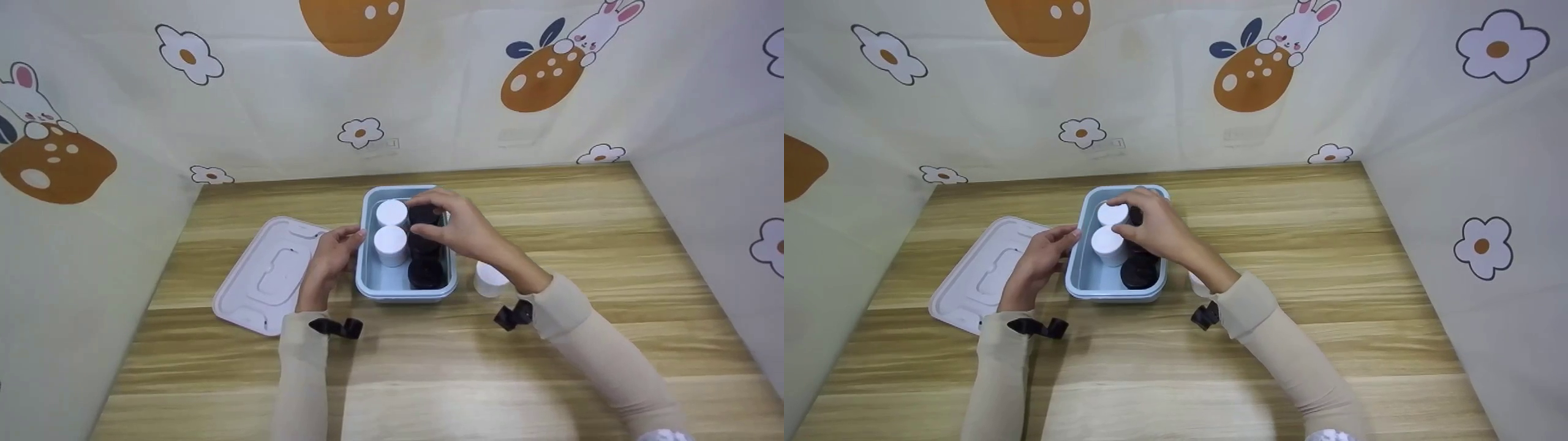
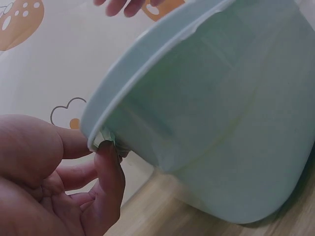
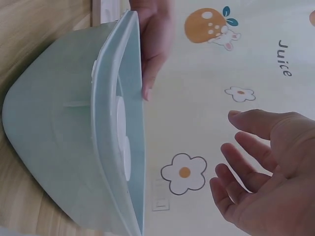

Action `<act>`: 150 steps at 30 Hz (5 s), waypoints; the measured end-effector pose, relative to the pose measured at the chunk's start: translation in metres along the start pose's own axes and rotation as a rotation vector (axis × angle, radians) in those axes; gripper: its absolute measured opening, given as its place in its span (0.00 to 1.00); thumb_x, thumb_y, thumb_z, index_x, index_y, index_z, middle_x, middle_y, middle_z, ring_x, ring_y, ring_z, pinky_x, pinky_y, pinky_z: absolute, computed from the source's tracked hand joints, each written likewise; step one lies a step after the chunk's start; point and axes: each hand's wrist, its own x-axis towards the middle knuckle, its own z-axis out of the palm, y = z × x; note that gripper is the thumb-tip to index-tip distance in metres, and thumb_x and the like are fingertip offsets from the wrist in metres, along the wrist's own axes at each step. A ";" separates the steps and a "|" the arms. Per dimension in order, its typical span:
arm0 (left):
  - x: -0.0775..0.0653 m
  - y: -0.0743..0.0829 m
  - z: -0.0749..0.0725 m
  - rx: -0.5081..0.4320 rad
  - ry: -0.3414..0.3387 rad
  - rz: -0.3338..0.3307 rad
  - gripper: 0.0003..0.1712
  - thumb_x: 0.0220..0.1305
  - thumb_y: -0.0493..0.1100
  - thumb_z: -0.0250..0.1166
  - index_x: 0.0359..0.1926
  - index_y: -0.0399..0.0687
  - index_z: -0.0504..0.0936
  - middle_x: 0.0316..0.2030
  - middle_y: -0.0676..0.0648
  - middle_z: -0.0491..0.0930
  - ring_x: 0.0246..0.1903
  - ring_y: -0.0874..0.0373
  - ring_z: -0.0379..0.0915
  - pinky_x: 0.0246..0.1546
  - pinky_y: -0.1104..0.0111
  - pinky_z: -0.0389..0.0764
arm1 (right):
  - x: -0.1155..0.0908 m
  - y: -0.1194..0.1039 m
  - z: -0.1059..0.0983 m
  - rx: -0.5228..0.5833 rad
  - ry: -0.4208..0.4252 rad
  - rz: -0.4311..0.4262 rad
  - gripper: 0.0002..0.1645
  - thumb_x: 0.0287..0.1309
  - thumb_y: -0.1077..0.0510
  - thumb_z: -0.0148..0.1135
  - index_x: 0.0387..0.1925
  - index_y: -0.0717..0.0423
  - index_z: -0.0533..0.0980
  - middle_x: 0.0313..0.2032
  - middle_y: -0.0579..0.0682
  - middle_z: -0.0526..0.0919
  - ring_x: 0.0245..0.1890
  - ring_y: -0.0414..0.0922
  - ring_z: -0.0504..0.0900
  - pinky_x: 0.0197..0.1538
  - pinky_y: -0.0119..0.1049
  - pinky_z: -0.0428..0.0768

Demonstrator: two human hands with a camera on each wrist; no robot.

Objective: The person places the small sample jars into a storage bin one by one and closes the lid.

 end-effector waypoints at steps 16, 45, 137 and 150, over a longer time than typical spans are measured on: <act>-0.001 0.001 0.000 0.023 -0.010 -0.003 0.28 0.72 0.49 0.61 0.67 0.39 0.73 0.55 0.36 0.81 0.36 0.56 0.83 0.30 0.68 0.85 | -0.045 0.014 -0.022 0.068 0.138 0.039 0.23 0.55 0.60 0.74 0.54 0.53 0.82 0.53 0.49 0.85 0.56 0.35 0.77 0.62 0.47 0.76; 0.000 -0.001 0.003 0.000 -0.016 0.030 0.27 0.73 0.46 0.60 0.66 0.36 0.73 0.47 0.39 0.82 0.36 0.56 0.83 0.35 0.66 0.86 | -0.104 0.097 -0.042 0.196 0.107 0.093 0.35 0.49 0.67 0.76 0.62 0.57 0.77 0.63 0.56 0.78 0.62 0.30 0.73 0.64 0.34 0.73; 0.000 -0.001 0.001 -0.005 0.012 0.007 0.26 0.72 0.46 0.62 0.66 0.39 0.74 0.50 0.38 0.82 0.37 0.58 0.81 0.33 0.70 0.83 | -0.075 0.055 -0.037 0.112 0.073 0.126 0.42 0.47 0.63 0.79 0.62 0.60 0.68 0.57 0.54 0.77 0.54 0.38 0.74 0.57 0.28 0.73; 0.000 0.000 0.001 0.029 0.009 -0.012 0.27 0.72 0.48 0.61 0.66 0.41 0.74 0.51 0.40 0.81 0.38 0.57 0.80 0.35 0.69 0.82 | -0.050 0.030 -0.022 0.044 0.011 0.009 0.42 0.47 0.63 0.75 0.66 0.59 0.70 0.59 0.55 0.78 0.54 0.42 0.74 0.58 0.39 0.75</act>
